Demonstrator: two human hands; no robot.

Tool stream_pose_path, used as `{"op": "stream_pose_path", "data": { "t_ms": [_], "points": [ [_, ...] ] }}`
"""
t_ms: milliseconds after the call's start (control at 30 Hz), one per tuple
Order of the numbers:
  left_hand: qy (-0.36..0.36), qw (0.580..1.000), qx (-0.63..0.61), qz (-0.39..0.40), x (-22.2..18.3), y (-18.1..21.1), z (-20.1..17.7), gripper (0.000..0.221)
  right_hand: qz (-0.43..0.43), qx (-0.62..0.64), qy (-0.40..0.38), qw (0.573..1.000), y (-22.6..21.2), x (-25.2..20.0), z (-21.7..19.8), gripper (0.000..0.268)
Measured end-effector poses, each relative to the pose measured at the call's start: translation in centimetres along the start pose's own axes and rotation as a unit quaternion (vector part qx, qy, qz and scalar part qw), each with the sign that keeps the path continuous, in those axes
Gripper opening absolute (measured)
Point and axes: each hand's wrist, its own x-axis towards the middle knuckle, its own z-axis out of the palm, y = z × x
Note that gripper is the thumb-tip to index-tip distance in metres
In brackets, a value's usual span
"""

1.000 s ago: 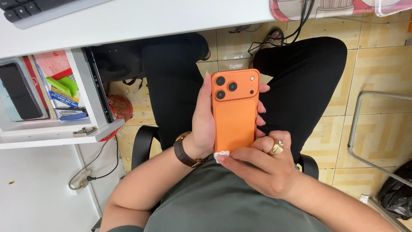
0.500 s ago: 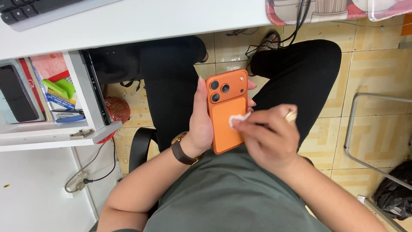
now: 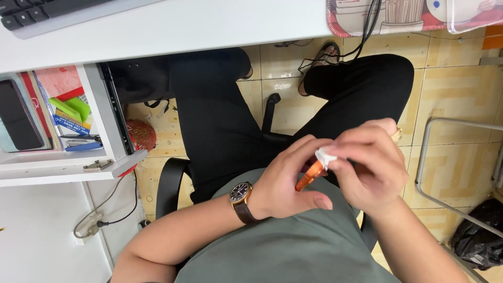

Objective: Cleaning a smartphone screen with a cloth and then testing the device's touchscreen and interface.

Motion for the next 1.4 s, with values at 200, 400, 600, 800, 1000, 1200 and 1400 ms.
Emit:
{"op": "stream_pose_path", "data": {
  "t_ms": [200, 400, 600, 800, 1000, 1200, 1400],
  "points": [
    [-0.056, 0.987, 0.147, 0.025, -0.7, 3.1, 0.2, 0.09, -0.103, -0.079, -0.149, 0.98, -1.8, 1.1, -2.7, 0.022],
    [-0.026, 0.979, 0.197, 0.054, -2.0, 3.2, 0.3, 0.094, 0.01, -0.074, -0.061, 0.995, -2.2, -2.2, -1.1, 0.014],
    [-0.033, 0.995, 0.098, 0.003, -3.0, 3.0, -0.1, 0.112, 0.24, 0.024, -0.009, 0.97, -3.5, -6.1, 0.8, 0.023],
    [-0.047, 0.973, 0.205, 0.093, -2.6, 3.3, 0.1, 0.064, 0.313, 0.07, -0.095, 0.943, -3.2, -6.6, 2.2, 0.009],
    [0.001, 0.946, 0.189, 0.263, -1.4, 3.8, -0.3, 0.047, 0.438, 0.23, -0.104, 0.863, -2.9, -5.1, 3.1, 0.031],
    [-0.016, 0.865, 0.228, 0.447, 2.8, 4.7, -3.0, 0.054, 0.513, 0.423, -0.099, 0.74, -2.7, -1.8, 2.7, 0.022],
    [0.144, 0.985, -0.007, 0.09, 10.4, 7.4, -1.8, 0.063, 0.266, 0.337, -0.232, 0.873, -0.1, 5.7, -3.8, 0.016]
  ]
}}
